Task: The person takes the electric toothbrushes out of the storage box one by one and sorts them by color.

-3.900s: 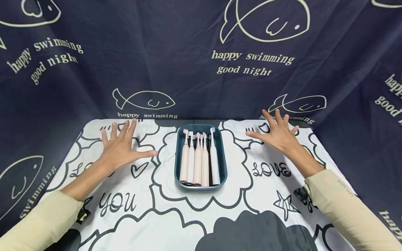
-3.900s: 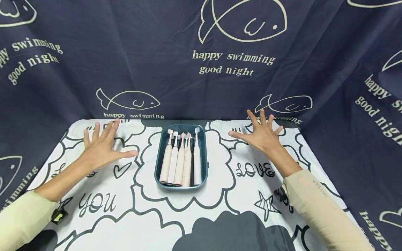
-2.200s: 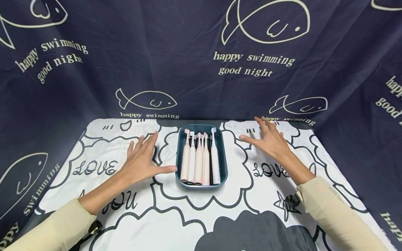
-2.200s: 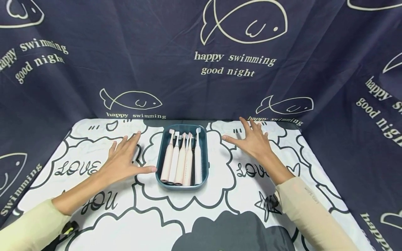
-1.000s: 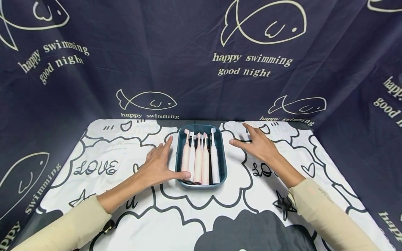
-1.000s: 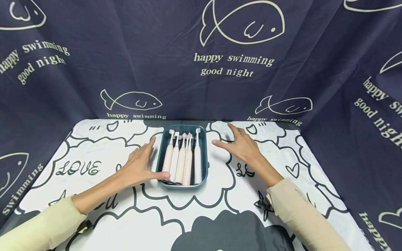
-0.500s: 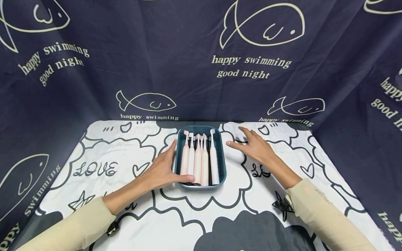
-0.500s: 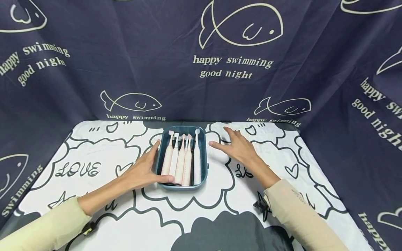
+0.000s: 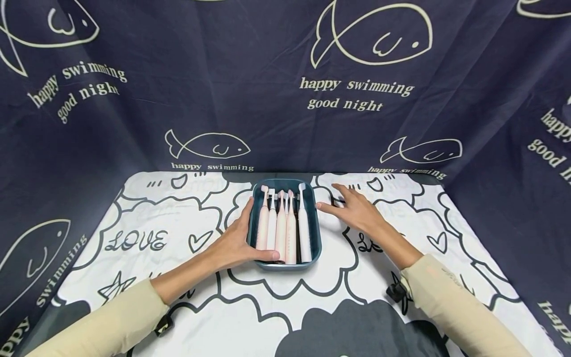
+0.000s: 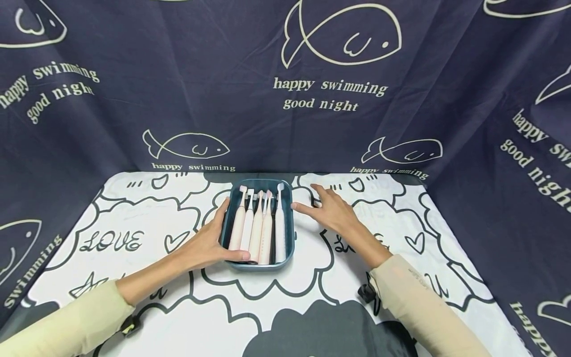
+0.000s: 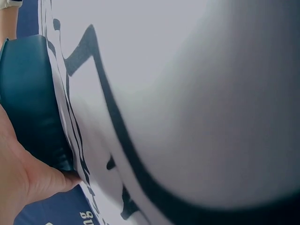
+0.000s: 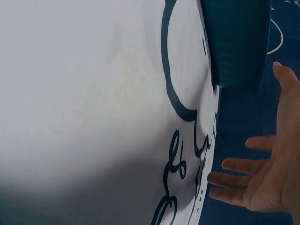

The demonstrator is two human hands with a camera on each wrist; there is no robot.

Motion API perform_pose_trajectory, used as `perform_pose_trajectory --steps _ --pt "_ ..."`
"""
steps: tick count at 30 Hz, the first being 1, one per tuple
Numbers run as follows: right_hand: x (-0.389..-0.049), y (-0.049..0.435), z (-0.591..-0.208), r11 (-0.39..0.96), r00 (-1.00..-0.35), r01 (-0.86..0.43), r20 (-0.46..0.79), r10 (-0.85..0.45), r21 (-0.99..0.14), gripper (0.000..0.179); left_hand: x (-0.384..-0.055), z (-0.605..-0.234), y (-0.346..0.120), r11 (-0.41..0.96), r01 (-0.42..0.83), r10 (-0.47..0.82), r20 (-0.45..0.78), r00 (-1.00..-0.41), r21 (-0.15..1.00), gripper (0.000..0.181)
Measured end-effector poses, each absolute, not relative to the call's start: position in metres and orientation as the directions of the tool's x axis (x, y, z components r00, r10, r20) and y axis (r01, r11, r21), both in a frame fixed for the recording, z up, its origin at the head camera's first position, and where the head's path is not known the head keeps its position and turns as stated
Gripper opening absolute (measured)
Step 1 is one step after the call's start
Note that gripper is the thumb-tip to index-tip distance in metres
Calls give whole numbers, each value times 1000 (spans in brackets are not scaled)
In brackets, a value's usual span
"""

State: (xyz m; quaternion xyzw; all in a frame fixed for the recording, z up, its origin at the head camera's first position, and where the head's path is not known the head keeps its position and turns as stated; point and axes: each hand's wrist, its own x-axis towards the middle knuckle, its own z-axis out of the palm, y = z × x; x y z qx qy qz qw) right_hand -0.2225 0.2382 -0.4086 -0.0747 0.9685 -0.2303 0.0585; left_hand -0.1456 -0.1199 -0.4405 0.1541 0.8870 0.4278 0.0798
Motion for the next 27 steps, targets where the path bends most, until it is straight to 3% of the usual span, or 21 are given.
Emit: perform_pose_trajectory --steps 12,27 --pt "-219 234 -410 858 -976 -174 -32 -216 -483 103 -144 -441 -113 514 229 380 20 -925 827 172" --pt "-208 217 -415 752 -961 -246 55 -270 -612 90 -140 -439 -111 581 210 355 -13 -935 786 181"
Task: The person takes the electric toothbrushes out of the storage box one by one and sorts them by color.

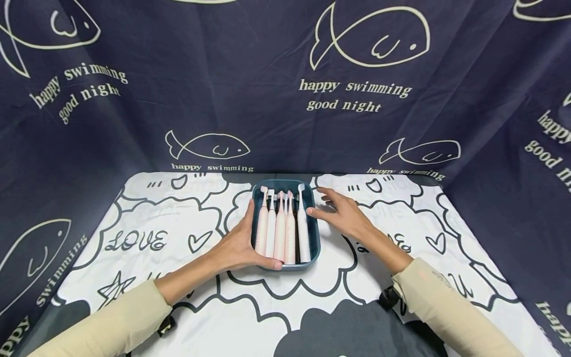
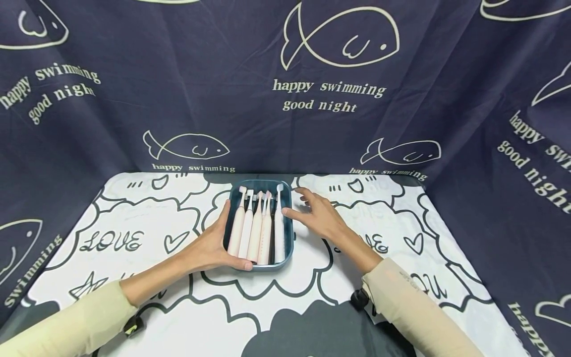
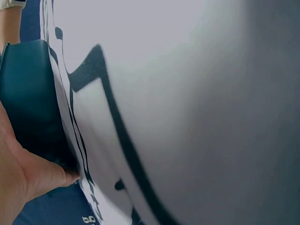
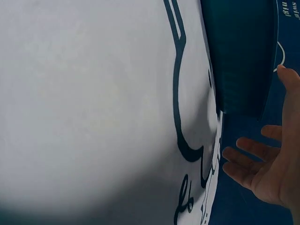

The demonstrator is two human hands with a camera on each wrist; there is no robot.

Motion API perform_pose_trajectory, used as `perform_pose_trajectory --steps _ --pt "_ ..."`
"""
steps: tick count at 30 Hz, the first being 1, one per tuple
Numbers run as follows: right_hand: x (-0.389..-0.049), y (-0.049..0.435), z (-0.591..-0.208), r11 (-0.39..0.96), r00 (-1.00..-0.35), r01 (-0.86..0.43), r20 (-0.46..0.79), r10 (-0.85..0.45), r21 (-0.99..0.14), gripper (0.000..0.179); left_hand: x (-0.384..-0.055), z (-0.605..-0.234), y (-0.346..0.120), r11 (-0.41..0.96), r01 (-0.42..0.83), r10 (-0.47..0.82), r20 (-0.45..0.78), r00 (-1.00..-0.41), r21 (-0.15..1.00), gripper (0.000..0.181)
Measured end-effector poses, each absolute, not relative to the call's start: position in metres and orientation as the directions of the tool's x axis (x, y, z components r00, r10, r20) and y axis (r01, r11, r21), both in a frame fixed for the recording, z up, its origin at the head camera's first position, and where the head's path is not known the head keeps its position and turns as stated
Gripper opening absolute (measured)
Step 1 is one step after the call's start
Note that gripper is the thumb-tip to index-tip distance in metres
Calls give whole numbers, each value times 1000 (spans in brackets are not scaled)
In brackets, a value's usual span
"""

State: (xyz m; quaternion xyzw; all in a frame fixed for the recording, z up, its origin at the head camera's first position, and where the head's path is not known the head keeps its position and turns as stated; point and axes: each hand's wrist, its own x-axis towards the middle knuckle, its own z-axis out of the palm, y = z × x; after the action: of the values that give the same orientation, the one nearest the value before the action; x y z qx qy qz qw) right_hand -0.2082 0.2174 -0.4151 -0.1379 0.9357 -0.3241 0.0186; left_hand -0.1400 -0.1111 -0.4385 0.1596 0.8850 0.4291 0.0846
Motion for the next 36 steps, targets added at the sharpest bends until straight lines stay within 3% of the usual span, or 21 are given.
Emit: perform_pose_trajectory --steps 12,19,26,36 --pt "-204 205 -424 614 -961 -216 56 -269 -759 60 -144 -439 -109 509 247 401 27 -916 825 181" --pt "-206 200 -426 610 -960 -213 48 -275 -763 56 -146 -438 -108 472 278 422 63 -905 836 180" --pt "-206 197 -425 624 -960 -213 42 -278 -752 55 -142 -437 -110 572 194 371 -41 -928 797 180" --pt "-207 190 -427 668 -962 -225 52 -268 -709 50 -141 -437 -112 574 194 367 -38 -930 796 180"
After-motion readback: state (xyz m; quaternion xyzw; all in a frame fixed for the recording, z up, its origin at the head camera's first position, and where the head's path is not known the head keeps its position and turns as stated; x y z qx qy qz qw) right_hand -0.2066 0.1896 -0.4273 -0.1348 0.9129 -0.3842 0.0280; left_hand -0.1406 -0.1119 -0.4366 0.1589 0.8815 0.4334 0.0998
